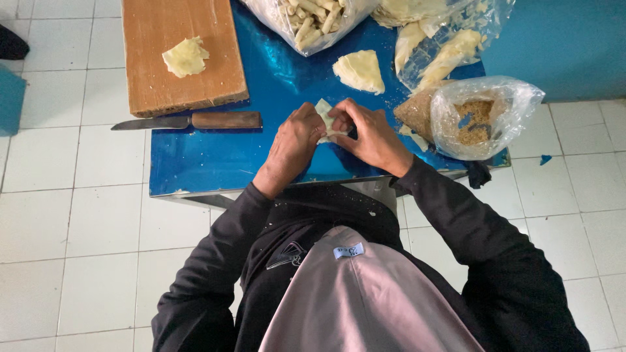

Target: The person sits at a blue table and wraps thin dough sheets around a brown filling taken by hand from a plastic bag, folding and pressing each piece closed and setting the wrapped pieces on the table. They repeat this for several pieces, occasionally repositioning dough sheets and the bag of filling.

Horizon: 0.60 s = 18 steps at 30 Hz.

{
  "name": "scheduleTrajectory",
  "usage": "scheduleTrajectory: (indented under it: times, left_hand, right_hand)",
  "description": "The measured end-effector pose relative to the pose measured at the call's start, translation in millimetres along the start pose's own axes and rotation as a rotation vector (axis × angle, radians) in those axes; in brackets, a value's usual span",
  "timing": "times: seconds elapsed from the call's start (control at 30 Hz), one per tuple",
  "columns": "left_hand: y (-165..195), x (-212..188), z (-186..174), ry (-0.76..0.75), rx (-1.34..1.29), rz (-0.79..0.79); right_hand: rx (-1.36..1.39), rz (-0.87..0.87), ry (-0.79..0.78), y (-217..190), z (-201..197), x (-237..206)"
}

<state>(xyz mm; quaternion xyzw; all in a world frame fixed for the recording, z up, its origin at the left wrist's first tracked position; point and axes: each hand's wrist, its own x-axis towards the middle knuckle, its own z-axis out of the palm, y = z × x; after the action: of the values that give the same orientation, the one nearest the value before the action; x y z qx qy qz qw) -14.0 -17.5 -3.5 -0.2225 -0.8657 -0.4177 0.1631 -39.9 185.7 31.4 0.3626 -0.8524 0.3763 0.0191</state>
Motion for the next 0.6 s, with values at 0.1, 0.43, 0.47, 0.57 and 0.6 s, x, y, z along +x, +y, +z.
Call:
scheduleTrajectory:
  times: [0.1, 0.43, 0.47, 0.57, 0.6]
  left_hand:
    - [0.0, 0.6, -2.2, 0.016, -0.020, 0.051]
    - [15.3, -3.8, -12.3, 0.019, -0.002, 0.082]
    - [15.4, -4.3, -11.1, 0.028, 0.016, 0.096]
    - [10.6, -4.2, -6.4, 0.023, 0.040, 0.059]
    - [8.0, -3.9, -4.6, 0.016, 0.041, 0.032]
  right_hand:
    - [-0.228, -0.088, 0.072, -1.2, 8.7, -5.1]
    - [-0.121, -0.099, 0.123, 27.3, 17.2, 2.3]
    - [-0.107, -0.040, 0.091, 26.8, 16.6, 2.9]
    - [-0.111, 0.052, 0.038, 20.8, 14.2, 1.8]
    - [-0.142, 0.028, 0.047, 17.8, 13.9, -0.3]
